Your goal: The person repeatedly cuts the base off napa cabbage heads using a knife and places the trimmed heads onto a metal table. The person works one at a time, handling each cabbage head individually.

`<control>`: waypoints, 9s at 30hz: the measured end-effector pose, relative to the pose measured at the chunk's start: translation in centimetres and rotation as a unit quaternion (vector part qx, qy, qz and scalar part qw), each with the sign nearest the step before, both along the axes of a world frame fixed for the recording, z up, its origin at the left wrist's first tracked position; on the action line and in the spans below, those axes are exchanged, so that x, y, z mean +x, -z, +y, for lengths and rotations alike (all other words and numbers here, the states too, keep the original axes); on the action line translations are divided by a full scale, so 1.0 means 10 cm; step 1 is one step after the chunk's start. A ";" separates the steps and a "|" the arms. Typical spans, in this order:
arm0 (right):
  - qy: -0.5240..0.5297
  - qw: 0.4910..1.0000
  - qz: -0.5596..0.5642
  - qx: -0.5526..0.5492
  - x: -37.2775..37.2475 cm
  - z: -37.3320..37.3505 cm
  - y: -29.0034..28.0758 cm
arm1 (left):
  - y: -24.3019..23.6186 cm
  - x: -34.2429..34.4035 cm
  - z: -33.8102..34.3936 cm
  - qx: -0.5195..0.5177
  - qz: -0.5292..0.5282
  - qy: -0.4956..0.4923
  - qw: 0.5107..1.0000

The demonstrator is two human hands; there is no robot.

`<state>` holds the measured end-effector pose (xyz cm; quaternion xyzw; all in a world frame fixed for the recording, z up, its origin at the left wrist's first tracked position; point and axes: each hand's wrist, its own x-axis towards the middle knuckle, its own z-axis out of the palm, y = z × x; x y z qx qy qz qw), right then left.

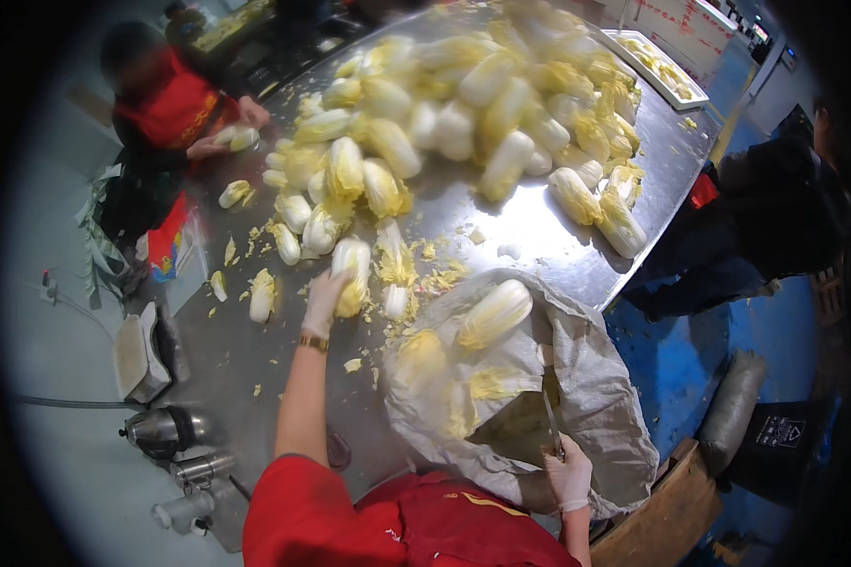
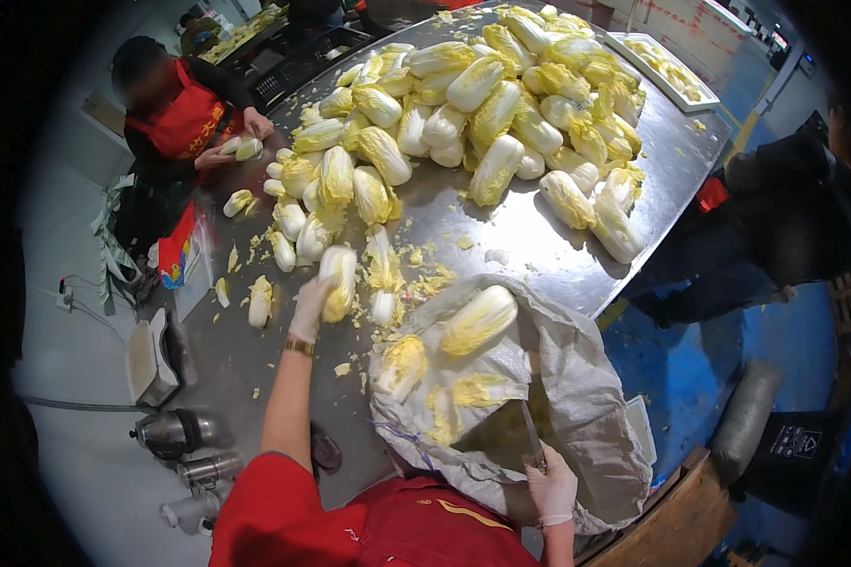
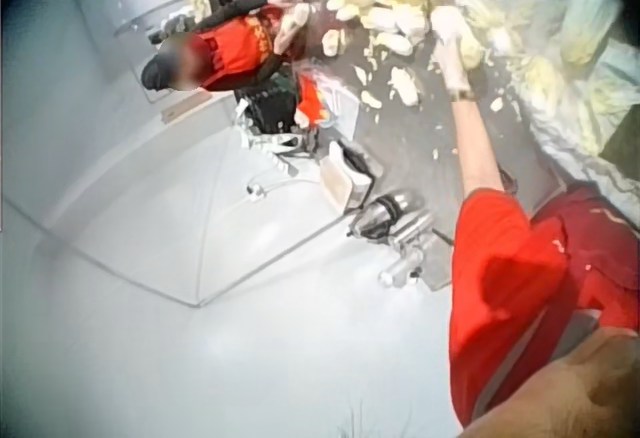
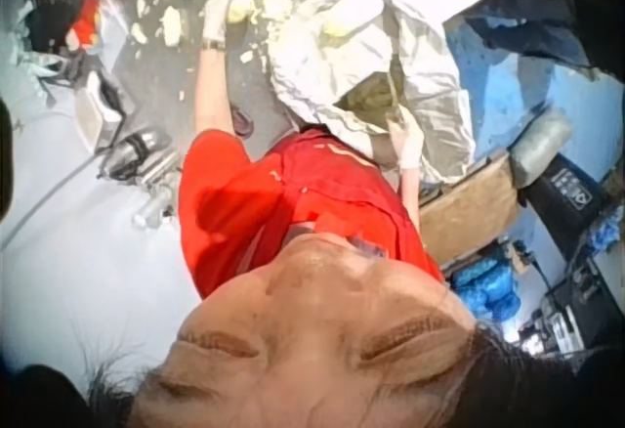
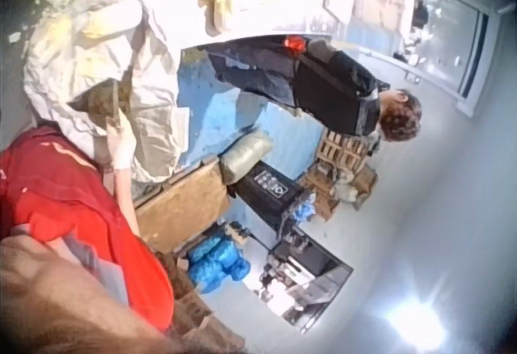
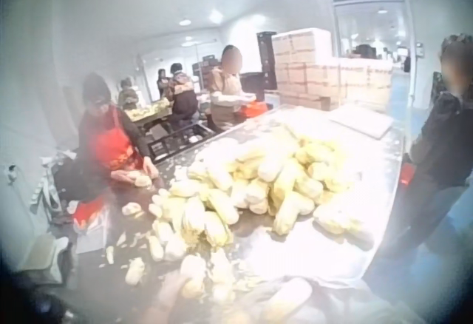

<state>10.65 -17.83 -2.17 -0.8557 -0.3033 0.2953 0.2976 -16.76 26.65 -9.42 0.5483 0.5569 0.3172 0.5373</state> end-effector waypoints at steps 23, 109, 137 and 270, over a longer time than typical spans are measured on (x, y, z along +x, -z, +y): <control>-0.057 0.998 0.020 0.033 -0.13 0.28 -0.27 | -0.46 0.01 -0.53 -0.134 -0.522 0.137 0.831; -0.041 0.998 -0.024 -0.029 -0.04 -0.16 -0.43 | -1.02 1.44 -3.10 0.153 0.081 0.407 0.897; -0.095 0.983 0.013 -0.160 0.07 0.22 0.33 | -1.22 1.44 -3.18 0.240 0.041 0.466 0.851; 0.182 0.941 0.156 0.239 -0.05 0.08 0.06 | -0.70 1.69 -2.83 0.048 -0.110 0.409 0.905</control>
